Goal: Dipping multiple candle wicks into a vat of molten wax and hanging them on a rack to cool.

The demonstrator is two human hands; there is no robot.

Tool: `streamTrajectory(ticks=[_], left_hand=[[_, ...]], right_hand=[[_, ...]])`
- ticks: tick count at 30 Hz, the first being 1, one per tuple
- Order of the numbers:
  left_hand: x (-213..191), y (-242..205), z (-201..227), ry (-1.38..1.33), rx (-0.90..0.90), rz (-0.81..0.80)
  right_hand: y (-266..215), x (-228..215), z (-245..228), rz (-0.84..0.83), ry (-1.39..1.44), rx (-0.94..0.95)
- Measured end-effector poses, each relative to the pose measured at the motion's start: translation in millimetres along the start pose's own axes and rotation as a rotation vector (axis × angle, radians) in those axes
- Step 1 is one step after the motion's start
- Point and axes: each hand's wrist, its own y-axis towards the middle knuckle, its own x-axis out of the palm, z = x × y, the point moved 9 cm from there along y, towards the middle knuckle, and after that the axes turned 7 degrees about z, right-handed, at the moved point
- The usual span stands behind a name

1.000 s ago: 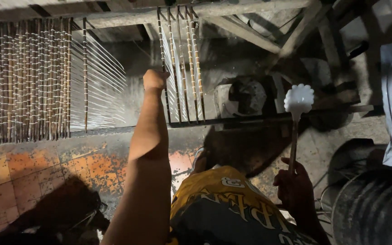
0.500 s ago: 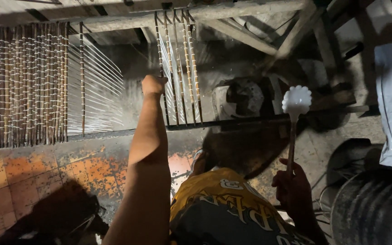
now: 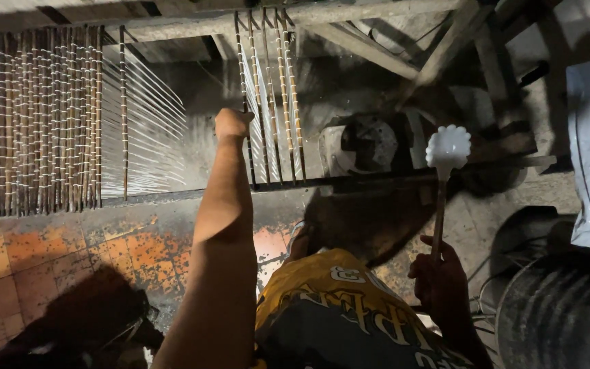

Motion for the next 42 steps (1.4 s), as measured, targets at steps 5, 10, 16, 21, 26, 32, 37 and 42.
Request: streamTrajectory(ticks=[5,10,16,21,26,32,37,42], left_hand=[[4,4,-5,-0.049,-0.027,0.011],[-2,1,-7,-0.008,0.074,0.026],[-95,-88,-28,-0.172,0.411,0.529],[-94,-233,-100,-0.363,0.546,0.548],[4,-383,-180,-0.234,0.199,0.033],[23,-518,-187,-0.660,-0.058,-0.195],[-39,-543,-210,-0.735,-0.239,-0.102],[-71,-554,-266,-1.453,-0.372,0.109]], right_hand=[[-6,-2,-10,-0.042,-0.222,-0.187],[-13,1,-7,0.013,-0.073,-0.012],[8,-22,23,-0.031,-0.034,0.005],[2,-10,32,-0.261,-0.079,0.001],[24,38,81,-0.704,-0.342,-0.264],[-75,132,129,-1.094,-0.391,-0.016],[-141,196,179,-1.271,-0.497,0.062],[-232,244,233,-1.399,-0.622,0.128]])
